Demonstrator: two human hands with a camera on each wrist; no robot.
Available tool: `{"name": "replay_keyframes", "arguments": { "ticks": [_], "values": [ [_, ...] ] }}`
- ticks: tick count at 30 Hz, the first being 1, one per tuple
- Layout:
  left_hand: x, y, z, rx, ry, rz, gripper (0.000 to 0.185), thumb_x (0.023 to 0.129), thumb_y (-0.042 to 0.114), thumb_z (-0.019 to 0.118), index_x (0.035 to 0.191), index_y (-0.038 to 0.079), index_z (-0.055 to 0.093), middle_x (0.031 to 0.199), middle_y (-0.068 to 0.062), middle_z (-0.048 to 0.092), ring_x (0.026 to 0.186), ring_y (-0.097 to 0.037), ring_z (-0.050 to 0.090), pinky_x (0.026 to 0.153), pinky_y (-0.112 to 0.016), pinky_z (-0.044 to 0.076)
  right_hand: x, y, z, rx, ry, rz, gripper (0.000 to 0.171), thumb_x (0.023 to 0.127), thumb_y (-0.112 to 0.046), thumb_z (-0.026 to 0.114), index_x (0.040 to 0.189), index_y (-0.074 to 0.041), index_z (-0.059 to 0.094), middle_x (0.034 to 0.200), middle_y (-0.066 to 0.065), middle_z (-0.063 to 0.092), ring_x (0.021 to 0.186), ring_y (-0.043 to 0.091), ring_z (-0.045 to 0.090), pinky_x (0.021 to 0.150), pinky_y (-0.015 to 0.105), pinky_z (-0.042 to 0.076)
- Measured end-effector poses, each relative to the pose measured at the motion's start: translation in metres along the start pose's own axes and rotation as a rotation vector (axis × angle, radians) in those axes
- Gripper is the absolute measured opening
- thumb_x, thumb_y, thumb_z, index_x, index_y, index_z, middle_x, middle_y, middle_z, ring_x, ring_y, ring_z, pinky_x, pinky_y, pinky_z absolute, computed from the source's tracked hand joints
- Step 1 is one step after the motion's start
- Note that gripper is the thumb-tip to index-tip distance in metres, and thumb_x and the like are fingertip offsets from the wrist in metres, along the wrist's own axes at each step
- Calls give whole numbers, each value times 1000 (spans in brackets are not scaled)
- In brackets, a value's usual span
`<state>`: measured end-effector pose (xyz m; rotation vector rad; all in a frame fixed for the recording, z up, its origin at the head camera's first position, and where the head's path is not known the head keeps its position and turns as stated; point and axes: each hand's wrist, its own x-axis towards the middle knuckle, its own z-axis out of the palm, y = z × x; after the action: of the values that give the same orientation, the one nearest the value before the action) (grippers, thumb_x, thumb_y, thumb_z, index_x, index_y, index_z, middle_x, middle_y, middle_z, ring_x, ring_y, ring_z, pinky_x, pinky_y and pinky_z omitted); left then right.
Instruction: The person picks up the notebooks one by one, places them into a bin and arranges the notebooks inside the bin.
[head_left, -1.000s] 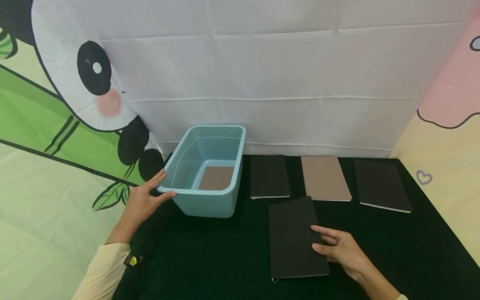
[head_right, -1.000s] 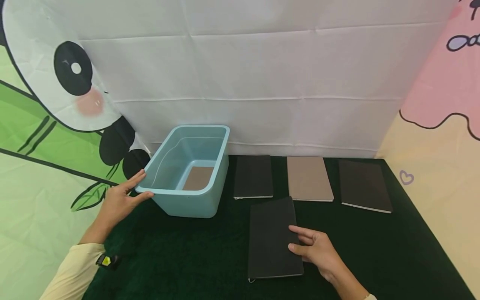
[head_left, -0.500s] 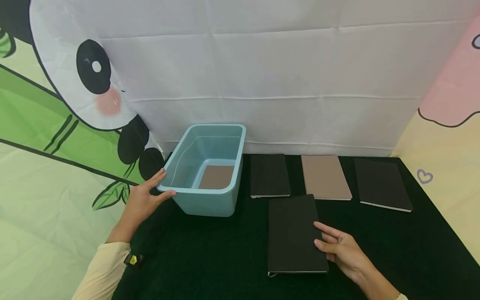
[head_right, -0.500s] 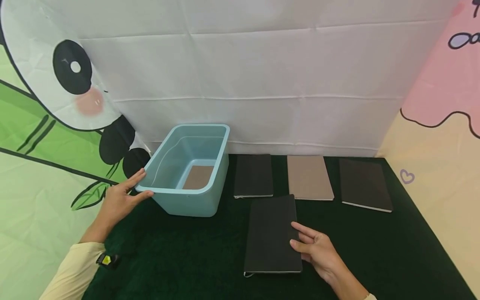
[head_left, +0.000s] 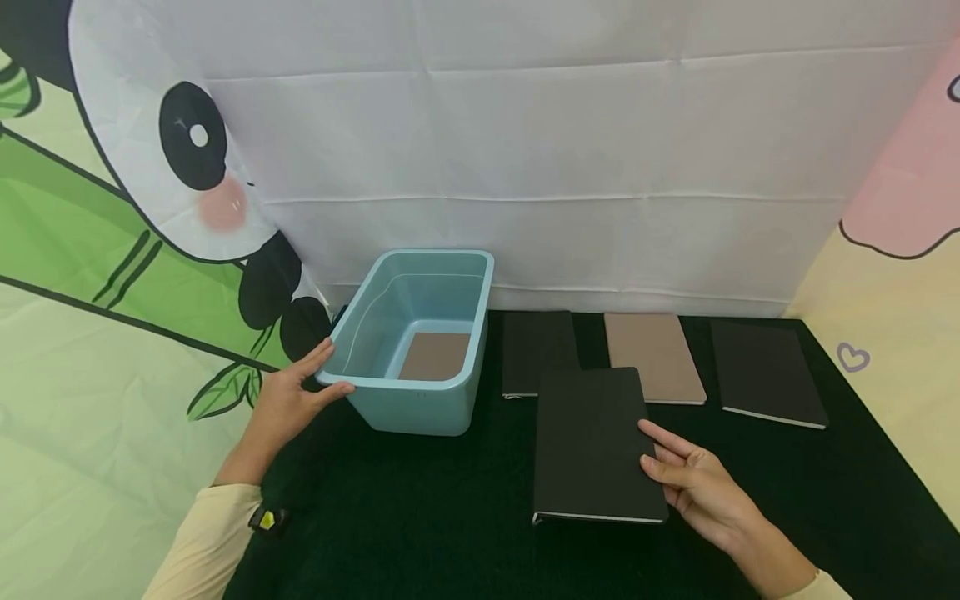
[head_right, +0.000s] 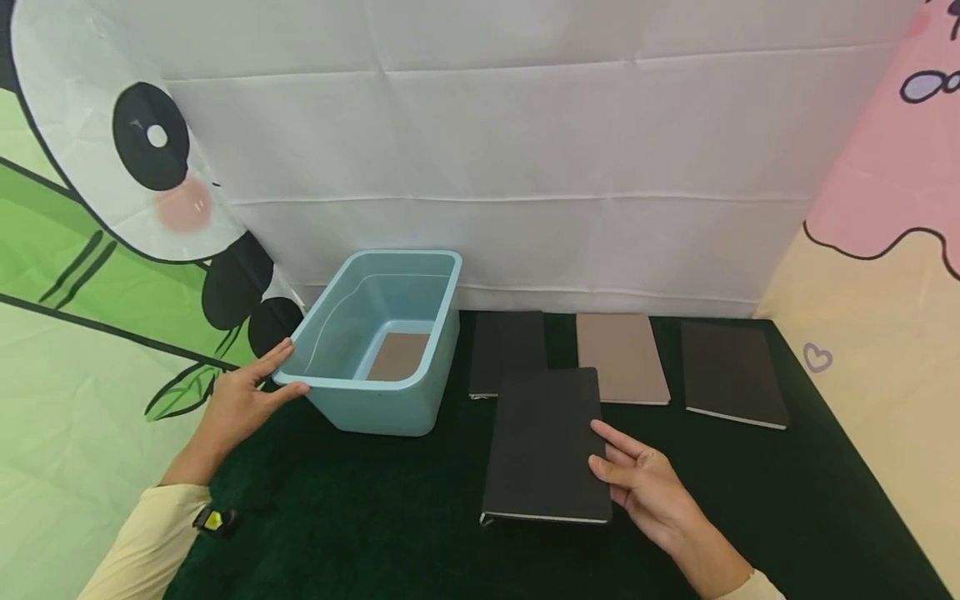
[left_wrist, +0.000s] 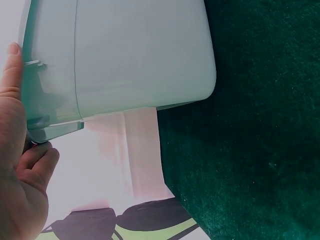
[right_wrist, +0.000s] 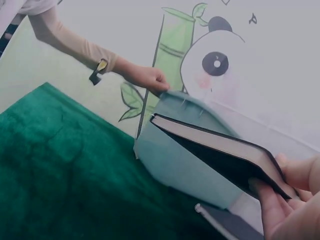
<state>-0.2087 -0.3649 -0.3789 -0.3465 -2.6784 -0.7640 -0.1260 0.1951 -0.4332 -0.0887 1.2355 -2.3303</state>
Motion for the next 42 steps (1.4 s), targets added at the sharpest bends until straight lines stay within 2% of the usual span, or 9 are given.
{"name": "replay_keyframes", "arguments": {
  "ticks": [4, 7, 9, 13, 14, 16, 25, 32, 42],
  "values": [
    [0, 0, 0, -1, 6, 8, 76, 86, 34, 83, 149, 4, 51, 154, -13, 48, 131, -48, 54, 98, -67, 47, 3, -14, 8, -59, 56, -30, 48, 102, 3, 56, 131, -33, 69, 130, -3, 64, 94, 3, 67, 74, 13, 52],
    [0, -1, 0, -3, 8, 9, 76, 86, 34, 84, 149, 4, 51, 154, -13, 48, 130, -48, 54, 98, -68, 47, 6, -24, 15, -97, 92, -42, 48, 102, 2, 59, 130, -35, 69, 143, 1, 48, 82, -2, 58, 61, 12, 41],
    [0, -1, 0, -6, 6, 7, 77, 86, 34, 84, 149, 4, 51, 154, -13, 48, 130, -48, 54, 98, -68, 47, 9, -31, 18, -93, 94, -54, 48, 101, 2, 59, 130, -35, 69, 135, 0, 49, 82, -3, 58, 60, 12, 40],
    [0, -1, 0, -11, -2, 3, 77, 86, 34, 84, 149, 5, 51, 155, -13, 48, 132, -48, 53, 99, -68, 46, 14, -43, 27, -64, 74, -78, 47, 101, 3, 59, 129, -33, 70, 170, 11, 7, 87, -3, 59, 64, 10, 43],
    [0, -1, 1, -11, -4, 3, 77, 86, 34, 83, 149, 5, 51, 155, -13, 48, 132, -48, 53, 99, -68, 46, 16, -46, 28, -59, 69, -83, 47, 101, 3, 59, 130, -32, 69, 170, 11, 6, 89, -3, 60, 67, 10, 45],
    [0, -1, 1, -8, -4, 3, 77, 86, 34, 83, 149, 5, 51, 155, -13, 48, 132, -48, 53, 99, -68, 46, 18, -52, 33, -44, 58, -89, 46, 101, 4, 59, 130, -31, 69, 168, 9, -26, 93, -2, 61, 72, 9, 48],
    [0, 0, 1, 2, 9, 9, 76, 86, 34, 84, 148, 4, 52, 154, -14, 49, 129, -48, 55, 97, -68, 48, 39, -80, 57, 7, 21, -103, 48, 100, 6, 60, 134, -26, 67, 169, 8, -23, 76, -2, 62, 65, 7, 47],
    [0, 0, 1, 9, 4, -2, 76, 86, 35, 83, 148, 4, 52, 154, -13, 49, 129, -49, 55, 98, -67, 48, 67, -102, 78, -29, 29, -84, 80, 99, 2, 63, 164, -15, 20, 169, -3, -24, 72, -2, 62, 59, 9, 43],
    [1, 0, 1, 3, -8, -2, 76, 87, 35, 83, 148, 4, 52, 155, -12, 48, 131, -48, 53, 99, -68, 47, 113, -126, 108, -22, 57, -61, 66, 102, 1, 56, 161, -17, 32, 171, -5, -16, 68, 1, 63, 59, 11, 43]
  ]
}}
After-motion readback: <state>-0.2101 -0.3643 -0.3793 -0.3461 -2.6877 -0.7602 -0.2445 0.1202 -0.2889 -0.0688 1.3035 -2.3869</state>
